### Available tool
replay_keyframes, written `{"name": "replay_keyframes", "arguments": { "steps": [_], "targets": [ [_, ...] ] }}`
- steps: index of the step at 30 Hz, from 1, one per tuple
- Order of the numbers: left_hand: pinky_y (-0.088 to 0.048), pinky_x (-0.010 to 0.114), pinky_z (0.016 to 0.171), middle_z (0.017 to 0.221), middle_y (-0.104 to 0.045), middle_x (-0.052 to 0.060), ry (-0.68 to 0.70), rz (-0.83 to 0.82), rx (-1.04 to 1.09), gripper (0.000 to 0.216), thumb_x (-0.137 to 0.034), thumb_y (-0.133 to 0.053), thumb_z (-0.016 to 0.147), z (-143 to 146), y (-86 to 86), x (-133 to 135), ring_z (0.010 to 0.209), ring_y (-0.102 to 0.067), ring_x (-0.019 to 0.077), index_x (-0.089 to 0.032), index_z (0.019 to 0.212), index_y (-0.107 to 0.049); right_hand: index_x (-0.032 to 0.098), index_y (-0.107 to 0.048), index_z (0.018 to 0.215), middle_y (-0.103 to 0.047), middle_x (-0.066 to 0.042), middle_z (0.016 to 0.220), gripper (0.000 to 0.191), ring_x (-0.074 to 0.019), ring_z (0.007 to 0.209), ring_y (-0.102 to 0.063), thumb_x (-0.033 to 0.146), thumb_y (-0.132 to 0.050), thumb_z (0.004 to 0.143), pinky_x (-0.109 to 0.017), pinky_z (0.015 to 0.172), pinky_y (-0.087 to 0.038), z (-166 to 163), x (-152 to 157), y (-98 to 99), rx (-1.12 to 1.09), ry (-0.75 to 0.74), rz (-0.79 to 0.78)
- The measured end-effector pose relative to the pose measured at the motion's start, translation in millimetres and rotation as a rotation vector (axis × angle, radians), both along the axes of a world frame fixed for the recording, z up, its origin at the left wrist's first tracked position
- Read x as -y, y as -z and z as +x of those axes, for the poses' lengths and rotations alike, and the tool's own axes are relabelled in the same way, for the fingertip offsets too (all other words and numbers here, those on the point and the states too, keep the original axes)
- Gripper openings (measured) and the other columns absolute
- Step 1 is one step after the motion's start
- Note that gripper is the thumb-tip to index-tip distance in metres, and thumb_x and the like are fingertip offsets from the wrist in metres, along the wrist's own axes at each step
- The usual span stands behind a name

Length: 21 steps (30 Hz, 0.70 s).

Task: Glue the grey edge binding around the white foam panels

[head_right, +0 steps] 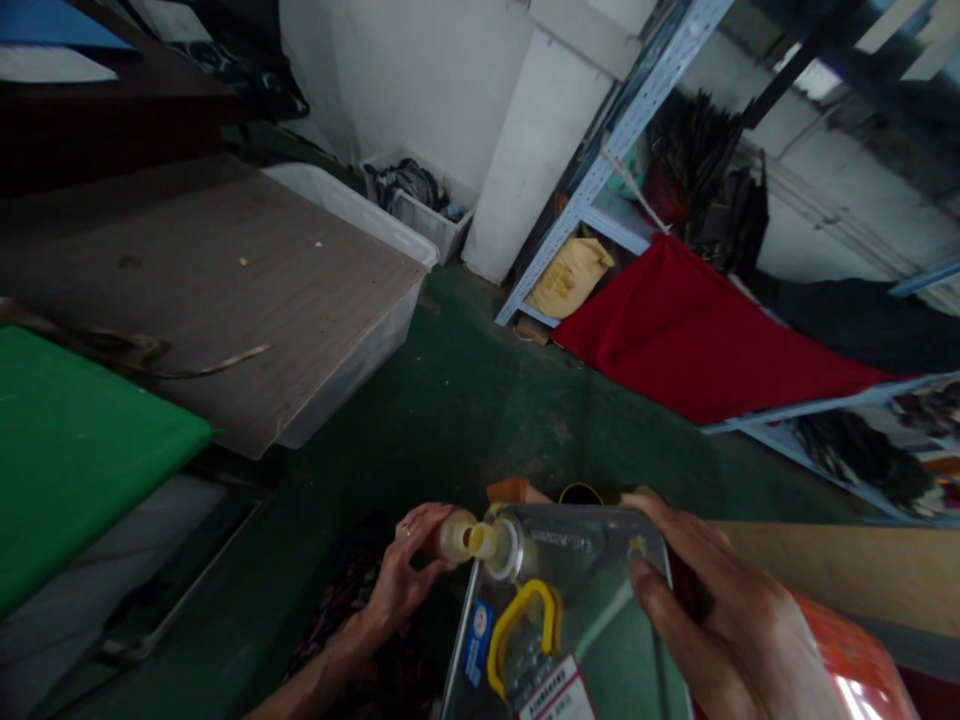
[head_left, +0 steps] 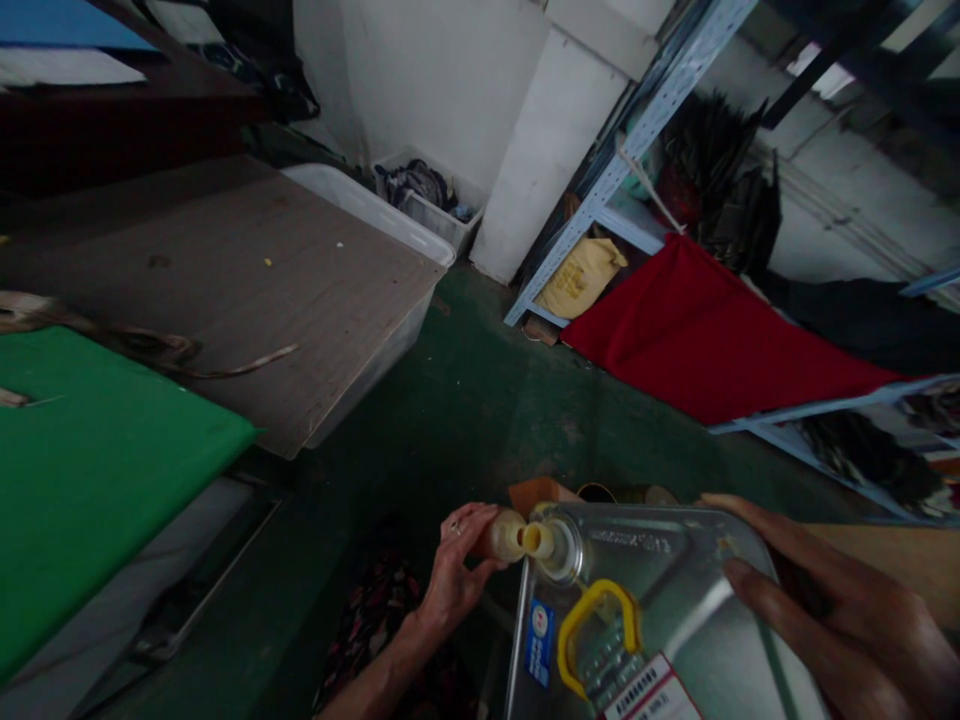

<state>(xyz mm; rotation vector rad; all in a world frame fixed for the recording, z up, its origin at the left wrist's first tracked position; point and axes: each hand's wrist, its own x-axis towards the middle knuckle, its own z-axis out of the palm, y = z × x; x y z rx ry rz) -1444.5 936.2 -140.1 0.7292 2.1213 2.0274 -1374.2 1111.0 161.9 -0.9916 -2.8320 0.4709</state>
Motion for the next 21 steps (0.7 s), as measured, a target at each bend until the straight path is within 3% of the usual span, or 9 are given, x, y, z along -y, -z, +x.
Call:
{"name": "replay_keyframes", "arguments": {
  "steps": [5,8,13,21],
  "targets": [
    [-0.043,0.057,0.097,0.115,-0.071,0.011,-0.019,-0.108,-0.079,0.054,-0.029,-0.081,0.070,-1.6,-10.5,1.1,0.113,-0.061,0.0358,-0.023,0.121,-0.063,0.038,-0.066,0.113,-0.069,0.002,0.110,0.044,-0.0290,0.104,-0.064,0.064,-0.055,0.080,-0.042,0.101,-0.051,4.7,-6.7,-3.2,-0.021,-0.060,0.015],
    [-0.044,0.055,0.099,0.116,-0.071,0.011,0.001,-0.072,-0.157,0.053,-0.029,-0.078,0.074,-5.1,-12.7,2.2,0.118,-0.058,0.0350,-0.023,0.123,-0.060,0.038,-0.064,0.117,-0.068,0.003,0.113,0.043,-0.0276,0.110,-0.063,0.062,-0.051,0.083,-0.039,0.101,-0.050,7.7,-11.1,-5.1,-0.034,-0.027,0.053],
    [-0.040,0.058,0.106,0.117,-0.070,0.011,0.045,-0.026,-0.266,0.053,-0.027,-0.072,0.080,-12.0,-16.1,4.8,0.115,-0.062,0.0307,-0.023,0.130,-0.053,0.037,-0.068,0.114,-0.073,0.002,0.105,0.044,-0.0257,0.093,-0.070,0.063,-0.058,0.079,-0.032,0.084,-0.059,14.6,-40.3,-7.5,0.034,-0.195,0.058],
    [-0.042,0.059,0.105,0.117,-0.069,0.013,0.079,-0.077,-0.338,0.054,-0.022,-0.070,0.081,-19.1,-31.3,12.6,0.115,-0.063,0.0312,-0.022,0.132,-0.052,0.037,-0.065,0.119,-0.072,0.002,0.109,0.042,-0.0254,0.090,-0.071,0.057,-0.055,0.084,-0.035,0.086,-0.057,18.9,-45.4,-9.7,0.011,-0.272,0.129]
  ]
}}
